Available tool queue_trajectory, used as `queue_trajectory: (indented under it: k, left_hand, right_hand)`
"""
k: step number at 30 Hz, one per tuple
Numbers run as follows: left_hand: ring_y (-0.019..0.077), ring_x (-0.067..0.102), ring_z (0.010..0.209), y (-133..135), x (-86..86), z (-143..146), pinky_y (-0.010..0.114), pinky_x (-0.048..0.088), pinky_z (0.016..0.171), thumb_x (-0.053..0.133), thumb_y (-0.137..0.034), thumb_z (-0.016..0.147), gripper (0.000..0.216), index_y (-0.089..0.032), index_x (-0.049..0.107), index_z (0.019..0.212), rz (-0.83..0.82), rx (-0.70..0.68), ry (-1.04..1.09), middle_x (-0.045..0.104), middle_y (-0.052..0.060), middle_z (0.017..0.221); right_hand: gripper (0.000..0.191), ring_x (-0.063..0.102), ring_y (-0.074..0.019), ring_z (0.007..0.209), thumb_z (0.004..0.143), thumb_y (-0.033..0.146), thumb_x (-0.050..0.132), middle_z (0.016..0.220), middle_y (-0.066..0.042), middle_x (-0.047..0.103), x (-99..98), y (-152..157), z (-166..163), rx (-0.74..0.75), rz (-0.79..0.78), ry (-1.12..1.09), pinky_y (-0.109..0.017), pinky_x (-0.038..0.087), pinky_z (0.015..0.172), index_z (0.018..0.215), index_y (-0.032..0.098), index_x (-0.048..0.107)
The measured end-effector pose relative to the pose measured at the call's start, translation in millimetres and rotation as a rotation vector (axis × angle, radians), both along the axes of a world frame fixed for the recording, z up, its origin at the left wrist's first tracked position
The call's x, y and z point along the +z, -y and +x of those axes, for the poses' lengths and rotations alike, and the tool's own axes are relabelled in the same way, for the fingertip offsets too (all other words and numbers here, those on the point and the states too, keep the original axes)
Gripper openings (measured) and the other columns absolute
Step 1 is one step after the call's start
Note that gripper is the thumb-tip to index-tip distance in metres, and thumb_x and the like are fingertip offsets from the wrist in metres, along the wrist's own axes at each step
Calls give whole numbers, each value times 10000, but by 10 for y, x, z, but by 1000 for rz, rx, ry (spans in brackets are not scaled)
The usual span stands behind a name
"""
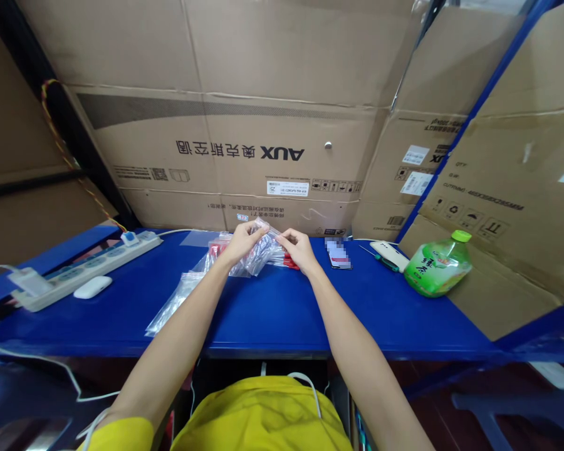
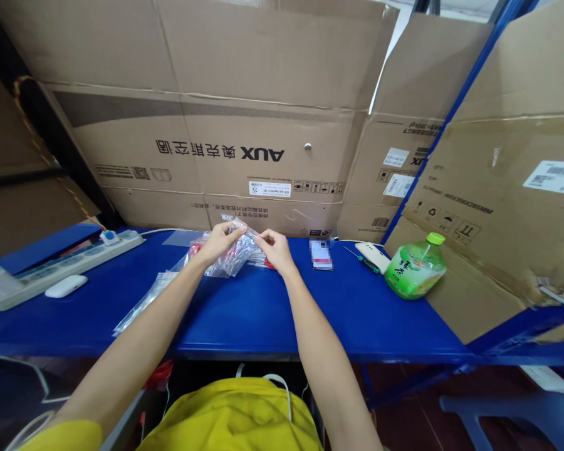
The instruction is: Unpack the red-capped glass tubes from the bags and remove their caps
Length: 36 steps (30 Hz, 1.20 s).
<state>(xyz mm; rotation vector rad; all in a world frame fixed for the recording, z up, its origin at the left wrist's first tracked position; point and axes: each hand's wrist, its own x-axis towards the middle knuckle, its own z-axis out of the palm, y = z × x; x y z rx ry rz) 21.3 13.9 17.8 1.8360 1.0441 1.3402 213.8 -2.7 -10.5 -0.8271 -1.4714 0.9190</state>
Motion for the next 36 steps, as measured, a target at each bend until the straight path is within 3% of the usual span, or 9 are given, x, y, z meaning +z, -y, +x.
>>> queue_trajectory:
  k: [10, 14, 19, 24, 29, 32, 36]
  left_hand:
    - [118, 479, 627, -53, -9, -15, 238, 355, 605, 702, -532, 859, 368, -167, 650, 851, -34, -48, 126, 555, -14, 691]
    - [115, 486, 609, -34, -4, -13, 234, 376, 609, 692, -523, 867, 360, -168, 641, 839, -58, -69, 112, 547, -22, 660]
    - [123, 501, 663, -20, 8, -6, 239, 393, 638, 668, -546, 869, 389, -163, 649, 806, -43, -54, 81, 586, 0, 735]
    - [116, 481, 620, -21, 21, -8, 244, 381, 629, 656, -519, 891, 376, -161, 635, 776, -28, -33, 80, 533, -18, 663]
    - [108, 448, 582, -25, 26, -2, 243, 348, 582, 641, -505, 895, 365, -161, 634, 775, -12, 2, 101, 511, -21, 642]
    - [109, 443, 579, -28, 80, 10, 242, 350, 579, 625, -505, 896, 372, -165, 613, 748, 30, 39, 77, 494, -23, 616]
    - [105, 428, 554, -22, 327, -14, 238, 339, 536, 633, -501, 888, 350, -178, 591, 757, 67, 143, 164, 479, -25, 617]
  right_hand:
    - [442, 456, -122, 556, 772, 610, 738, 602, 39, 512, 6, -4, 18, -20, -16, -15, -255, 371, 542, 693, 221, 543]
    - [536, 375, -104, 495, 809, 709, 651, 547, 57, 411, -6, 21, -27, 72, -91, 40, -256, 314, 492, 655, 234, 458]
    - [548, 307, -99, 463, 796, 747, 640, 506, 79, 301, -4, 34, -48, 146, -142, 18, -259, 332, 478, 662, 239, 483]
    - [559, 305, -98, 452, 782, 747, 672, 473, 80, 302, 1, 27, -37, 147, -122, -2, -264, 352, 489, 640, 233, 502]
    - [664, 300, -92, 438, 787, 791, 655, 444, 64, 319, -42, 6, -70, 132, -82, 8, -268, 324, 485, 525, 234, 406]
    - [721, 321, -96, 436, 774, 844, 622, 442, 50, 328, -45, 12, -77, 107, -76, -10, -275, 349, 491, 482, 240, 357]
    - [735, 353, -107, 430, 797, 895, 522, 442, 39, 328, -10, 40, -61, 66, -105, -73, -272, 342, 474, 493, 229, 456]
